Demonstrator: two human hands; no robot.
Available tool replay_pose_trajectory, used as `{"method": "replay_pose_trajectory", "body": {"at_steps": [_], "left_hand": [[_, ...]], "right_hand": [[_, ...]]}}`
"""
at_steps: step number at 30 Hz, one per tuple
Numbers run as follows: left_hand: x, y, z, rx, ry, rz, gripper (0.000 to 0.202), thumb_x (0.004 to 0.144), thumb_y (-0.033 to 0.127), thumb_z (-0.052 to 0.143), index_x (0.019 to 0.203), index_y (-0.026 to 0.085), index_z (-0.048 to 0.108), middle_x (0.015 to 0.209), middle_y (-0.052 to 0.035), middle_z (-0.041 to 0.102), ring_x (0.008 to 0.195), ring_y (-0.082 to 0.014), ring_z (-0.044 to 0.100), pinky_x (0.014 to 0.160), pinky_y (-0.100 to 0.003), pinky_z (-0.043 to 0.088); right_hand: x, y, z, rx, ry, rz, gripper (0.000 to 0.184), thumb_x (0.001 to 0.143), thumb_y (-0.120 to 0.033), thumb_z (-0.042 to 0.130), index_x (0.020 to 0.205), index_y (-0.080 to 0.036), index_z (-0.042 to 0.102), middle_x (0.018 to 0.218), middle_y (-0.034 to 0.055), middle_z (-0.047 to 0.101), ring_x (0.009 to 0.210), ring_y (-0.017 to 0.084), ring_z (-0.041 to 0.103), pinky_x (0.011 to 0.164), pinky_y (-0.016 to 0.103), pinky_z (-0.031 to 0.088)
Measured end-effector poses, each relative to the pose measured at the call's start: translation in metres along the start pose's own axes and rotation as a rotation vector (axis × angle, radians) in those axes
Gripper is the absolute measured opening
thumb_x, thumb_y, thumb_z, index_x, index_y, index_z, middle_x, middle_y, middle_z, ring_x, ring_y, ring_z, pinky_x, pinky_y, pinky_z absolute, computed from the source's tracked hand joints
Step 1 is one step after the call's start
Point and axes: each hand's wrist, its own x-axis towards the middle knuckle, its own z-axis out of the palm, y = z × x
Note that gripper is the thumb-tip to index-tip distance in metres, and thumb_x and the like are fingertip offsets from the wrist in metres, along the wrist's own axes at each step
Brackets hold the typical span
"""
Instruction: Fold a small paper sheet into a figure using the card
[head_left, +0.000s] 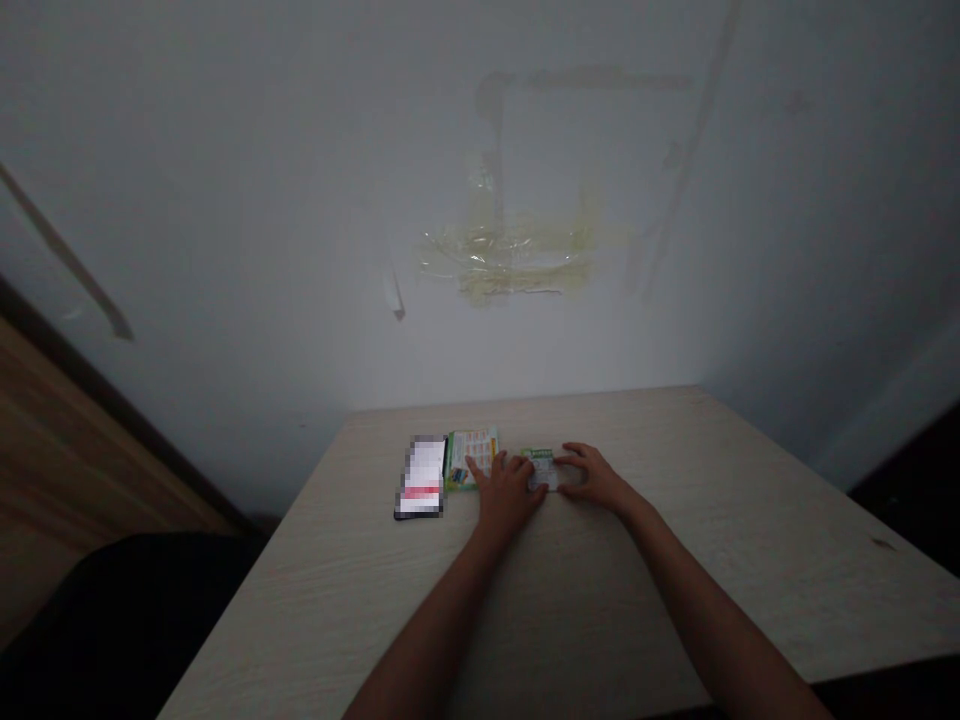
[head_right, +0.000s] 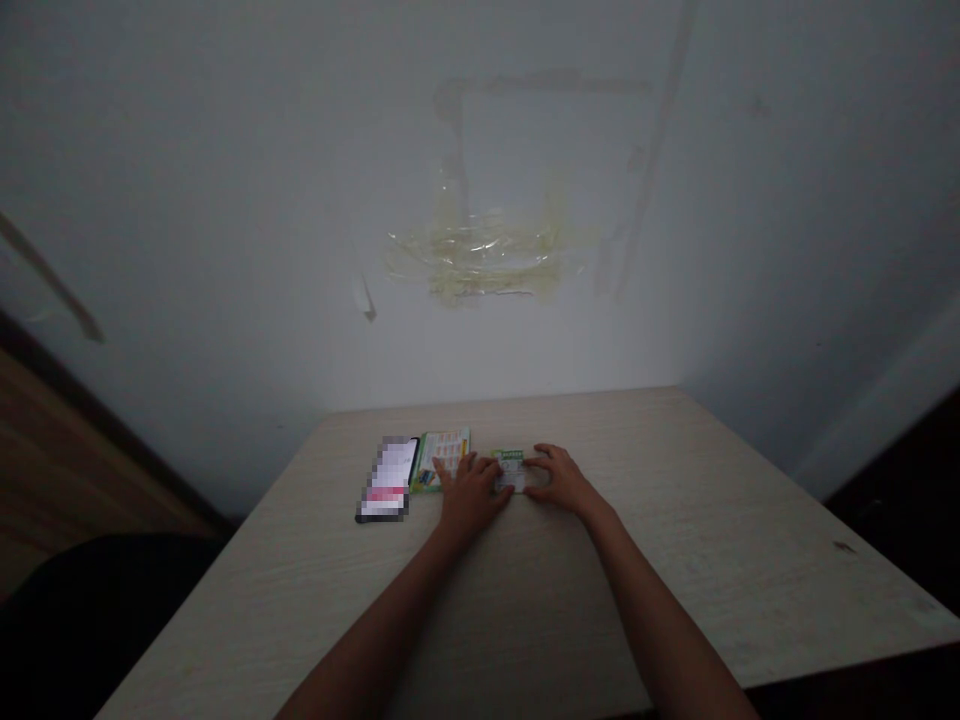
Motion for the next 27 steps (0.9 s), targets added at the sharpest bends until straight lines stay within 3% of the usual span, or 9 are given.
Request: {"method": "replay_pose_trajectory", "body": {"at_steps": [5,11,16,27], "left_hand": [[0.000,0.000,0.000,0.013,-0.006,0.011,0.032,0.085,0.051,0.059,0.111,0.034,0.062,0.123,-0.0004,0.065,0.133,-0.0338,0.038,0.102,-0.079,-0.017],[0.001,-0.001,0.004,0.023,0.016,0.022,0.032,0.085,0.052,0.060,0.110,0.033,0.062,0.121,-0.0003,0.066,0.130,-0.0334,0.041,0.101,-0.081,-0.015],[0.001,-0.001,0.003,0.036,-0.003,0.017,0.033,0.085,0.052,0.059,0.113,0.034,0.062,0.123,-0.0008,0.065,0.132,-0.0337,0.039,0.102,-0.081,-0.012],[0.001,-0.001,0.003,0.027,-0.001,0.015,0.033,0.085,0.051,0.060,0.112,0.033,0.062,0.121,-0.0012,0.066,0.131,-0.0337,0.039,0.102,-0.081,-0.013]], "right_hand": [[-0.001,-0.001,-0.001,0.048,0.027,-0.011,0.047,0.067,-0.034,0.080,0.113,-0.027,0.071,0.134,0.0105,0.055,0.125,0.027,0.048,0.108,0.045,0.037],[-0.001,-0.004,0.000,0.052,0.066,-0.017,0.015,0.078,-0.029,0.069,0.090,-0.027,0.078,0.125,0.0075,0.059,0.120,0.026,0.051,0.108,0.044,0.036],[0.002,-0.008,0.004,-0.036,0.119,0.019,0.023,0.080,-0.028,0.065,0.100,-0.026,0.076,0.124,0.0088,0.059,0.121,0.026,0.048,0.108,0.043,0.036],[0.012,-0.023,0.005,-0.189,0.097,0.159,0.034,0.083,-0.031,0.061,0.116,-0.030,0.070,0.125,0.0076,0.056,0.118,0.024,0.048,0.105,0.038,0.036]]}}
